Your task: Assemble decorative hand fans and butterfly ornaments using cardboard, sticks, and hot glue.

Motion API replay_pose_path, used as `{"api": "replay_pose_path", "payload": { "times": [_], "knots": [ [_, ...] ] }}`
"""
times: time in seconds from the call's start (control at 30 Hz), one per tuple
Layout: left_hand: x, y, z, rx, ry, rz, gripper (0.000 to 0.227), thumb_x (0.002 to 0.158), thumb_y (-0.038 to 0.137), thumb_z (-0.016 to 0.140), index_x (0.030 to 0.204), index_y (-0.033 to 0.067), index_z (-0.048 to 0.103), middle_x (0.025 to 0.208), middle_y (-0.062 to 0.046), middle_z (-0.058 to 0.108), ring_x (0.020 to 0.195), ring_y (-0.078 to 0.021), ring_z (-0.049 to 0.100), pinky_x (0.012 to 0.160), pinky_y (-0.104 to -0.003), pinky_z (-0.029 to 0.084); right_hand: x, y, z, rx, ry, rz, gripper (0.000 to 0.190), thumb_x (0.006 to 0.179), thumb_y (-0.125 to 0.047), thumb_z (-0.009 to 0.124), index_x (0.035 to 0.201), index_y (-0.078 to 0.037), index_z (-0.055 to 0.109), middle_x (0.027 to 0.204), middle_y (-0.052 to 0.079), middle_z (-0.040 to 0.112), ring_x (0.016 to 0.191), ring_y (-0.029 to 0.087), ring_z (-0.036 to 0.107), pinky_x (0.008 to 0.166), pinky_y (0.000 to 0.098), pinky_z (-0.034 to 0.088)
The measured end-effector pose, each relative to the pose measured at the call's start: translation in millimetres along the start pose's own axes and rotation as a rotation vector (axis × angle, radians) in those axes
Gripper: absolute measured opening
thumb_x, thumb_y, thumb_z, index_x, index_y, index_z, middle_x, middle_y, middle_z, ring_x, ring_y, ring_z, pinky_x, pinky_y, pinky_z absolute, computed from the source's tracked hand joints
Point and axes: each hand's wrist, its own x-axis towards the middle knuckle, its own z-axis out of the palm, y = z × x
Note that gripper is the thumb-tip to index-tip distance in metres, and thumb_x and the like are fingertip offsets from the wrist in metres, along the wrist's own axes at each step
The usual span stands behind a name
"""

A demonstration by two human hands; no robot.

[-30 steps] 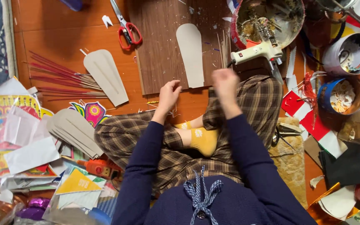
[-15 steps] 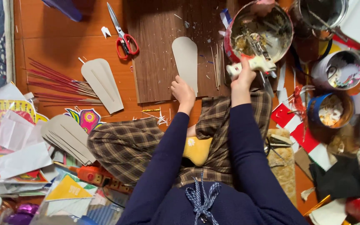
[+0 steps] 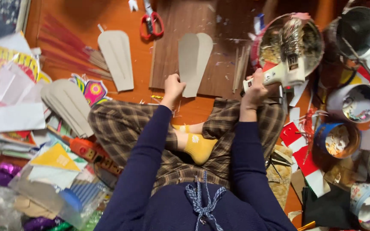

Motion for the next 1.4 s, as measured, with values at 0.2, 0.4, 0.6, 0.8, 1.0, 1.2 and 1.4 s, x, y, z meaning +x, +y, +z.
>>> {"api": "replay_pose_path", "payload": {
  "times": [0.2, 0.4, 0.6, 0.8, 1.0, 1.2, 1.4],
  "knots": [
    [-16.8, -15.7, -48.3, -0.128, 0.016, -0.014, 0.038, 0.067, 0.012, 0.069, 0.104, 0.0138, 0.069, 0.076, -0.009, 0.072, 0.087, -0.0330, 0.072, 0.078, -0.047, 0.057, -23.0, 13.4, 15.6, 0.004, -0.533, 0.312, 0.036, 0.076, -0.021, 0.081, 0.097, 0.001, 0.061, 0.070, 0.017, 0.064, 0.052, 0.028, 0.068, 0.046, 0.0404, 0.056],
    [-19.0, -7.9, -42.4, -0.271, 0.008, 0.171, 0.059, 0.078, -0.003, 0.065, 0.133, 0.0139, 0.052, 0.087, -0.023, 0.071, 0.095, -0.0440, 0.069, 0.084, -0.053, 0.054, -67.7, -6.3, 74.6, -0.294, -1.073, 0.008, 0.004, 0.090, -0.011, 0.076, 0.092, -0.008, 0.074, 0.086, 0.008, 0.071, 0.089, 0.018, 0.063, 0.093, 0.0353, 0.046],
    [-13.4, -11.0, -28.4, -0.159, 0.080, 0.221, 0.051, 0.080, 0.001, 0.064, 0.128, 0.0149, 0.055, 0.082, -0.013, 0.065, 0.086, -0.0390, 0.069, 0.081, -0.051, 0.056, -73.5, 19.9, 103.8, -0.417, -0.967, 0.043, 0.005, 0.087, -0.015, 0.074, 0.089, -0.011, 0.075, 0.080, 0.004, 0.069, 0.080, 0.017, 0.062, 0.086, 0.0388, 0.047],
    [-15.7, -4.7, -21.3, -0.208, 0.184, 0.235, 0.034, 0.084, -0.001, 0.059, 0.116, 0.0129, 0.061, 0.084, -0.007, 0.054, 0.085, -0.0343, 0.068, 0.073, -0.043, 0.059, -75.2, 14.9, 99.1, -0.428, -0.851, 0.070, 0.011, 0.090, -0.017, 0.073, 0.079, -0.014, 0.073, 0.068, -0.002, 0.067, 0.072, 0.008, 0.059, 0.077, 0.0248, 0.045],
    [-12.2, -13.0, -8.5, -0.140, 0.145, 0.274, 0.031, 0.088, 0.002, 0.059, 0.118, 0.0120, 0.058, 0.093, -0.009, 0.053, 0.088, -0.0367, 0.066, 0.073, -0.043, 0.059, -70.2, 36.2, 108.6, -0.500, -0.927, 0.055, 0.016, 0.090, -0.018, 0.072, 0.074, -0.013, 0.070, 0.068, -0.001, 0.065, 0.072, 0.011, 0.058, 0.078, 0.0285, 0.045],
    [-7.6, -21.1, 3.5, -0.103, 0.132, 0.310, 0.029, 0.091, 0.002, 0.056, 0.118, 0.0113, 0.056, 0.097, -0.009, 0.049, 0.090, -0.0367, 0.065, 0.075, -0.042, 0.059, -66.8, 43.8, 118.7, -0.564, -0.916, 0.070, 0.021, 0.090, -0.022, 0.072, 0.070, -0.015, 0.069, 0.063, -0.001, 0.064, 0.067, 0.012, 0.059, 0.073, 0.0283, 0.045],
    [-21.4, 0.4, -36.5, 0.131, 0.086, 0.315, 0.053, 0.075, 0.006, 0.079, 0.121, 0.0153, 0.057, 0.103, -0.006, 0.046, 0.101, -0.0313, 0.056, 0.085, -0.041, 0.054, -68.5, 38.2, 117.7, -0.624, -0.908, 0.090, 0.026, 0.088, -0.028, 0.071, 0.064, -0.019, 0.068, 0.060, -0.003, 0.063, 0.064, 0.010, 0.058, 0.069, 0.0250, 0.045]
  ]
}}
